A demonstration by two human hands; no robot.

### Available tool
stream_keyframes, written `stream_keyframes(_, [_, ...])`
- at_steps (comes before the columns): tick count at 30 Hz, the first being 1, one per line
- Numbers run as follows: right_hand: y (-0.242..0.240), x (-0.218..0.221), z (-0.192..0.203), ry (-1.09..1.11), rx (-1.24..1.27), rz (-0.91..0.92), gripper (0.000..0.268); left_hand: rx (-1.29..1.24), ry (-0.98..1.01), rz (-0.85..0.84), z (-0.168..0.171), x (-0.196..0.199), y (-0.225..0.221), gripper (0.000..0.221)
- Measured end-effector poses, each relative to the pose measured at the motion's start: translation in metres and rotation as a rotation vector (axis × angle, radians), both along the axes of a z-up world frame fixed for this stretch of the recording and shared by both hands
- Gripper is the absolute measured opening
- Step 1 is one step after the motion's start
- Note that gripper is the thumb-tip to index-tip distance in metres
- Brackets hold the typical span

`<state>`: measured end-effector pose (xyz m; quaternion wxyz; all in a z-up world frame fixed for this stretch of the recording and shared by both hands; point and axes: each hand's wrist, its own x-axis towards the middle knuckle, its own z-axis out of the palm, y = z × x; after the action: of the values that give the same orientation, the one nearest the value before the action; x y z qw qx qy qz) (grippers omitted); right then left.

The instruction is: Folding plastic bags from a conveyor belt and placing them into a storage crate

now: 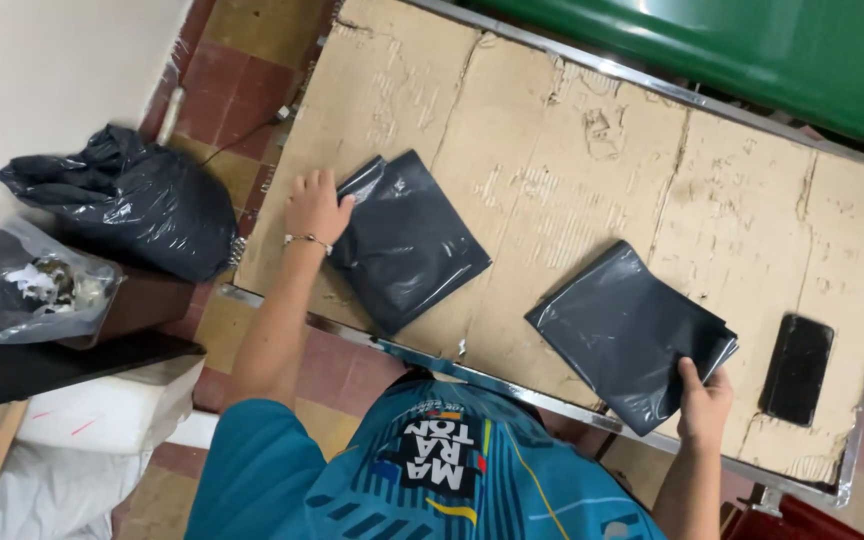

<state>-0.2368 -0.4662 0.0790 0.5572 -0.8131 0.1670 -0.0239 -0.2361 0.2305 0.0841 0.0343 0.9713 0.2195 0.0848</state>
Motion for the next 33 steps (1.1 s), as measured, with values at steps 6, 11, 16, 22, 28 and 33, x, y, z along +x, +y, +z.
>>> stream_keyframes(6, [0.009,-0.005,0.011,0.054,0.135,-0.076,0.024,-0.142,-0.242,-0.464,-0.034,0.004,0.017,0.023])
stream_keyframes(11, [0.035,-0.015,0.04,0.071,0.218,-0.071,0.02,0.201,-0.392,-0.434,-0.057,0.036,-0.003,0.025])
stream_keyframes(16, [0.083,-0.029,0.112,0.109,0.34,-0.035,0.024,0.184,-0.317,-0.347,-0.009,0.032,-0.035,0.024])
stream_keyframes(22, [0.23,-0.011,0.186,0.039,0.333,0.045,0.034,-0.839,-0.227,-0.116,0.016,0.005,-0.089,0.053])
stream_keyframes(28, [0.348,-0.007,0.161,-0.174,0.738,0.206,0.039,-2.166,-0.249,0.075,0.046,-0.039,-0.087,0.053])
stream_keyframes(33, [0.377,0.013,0.045,-0.126,0.43,0.486,0.035,-1.56,-0.605,0.33,-0.02,-0.014,0.007,0.04])
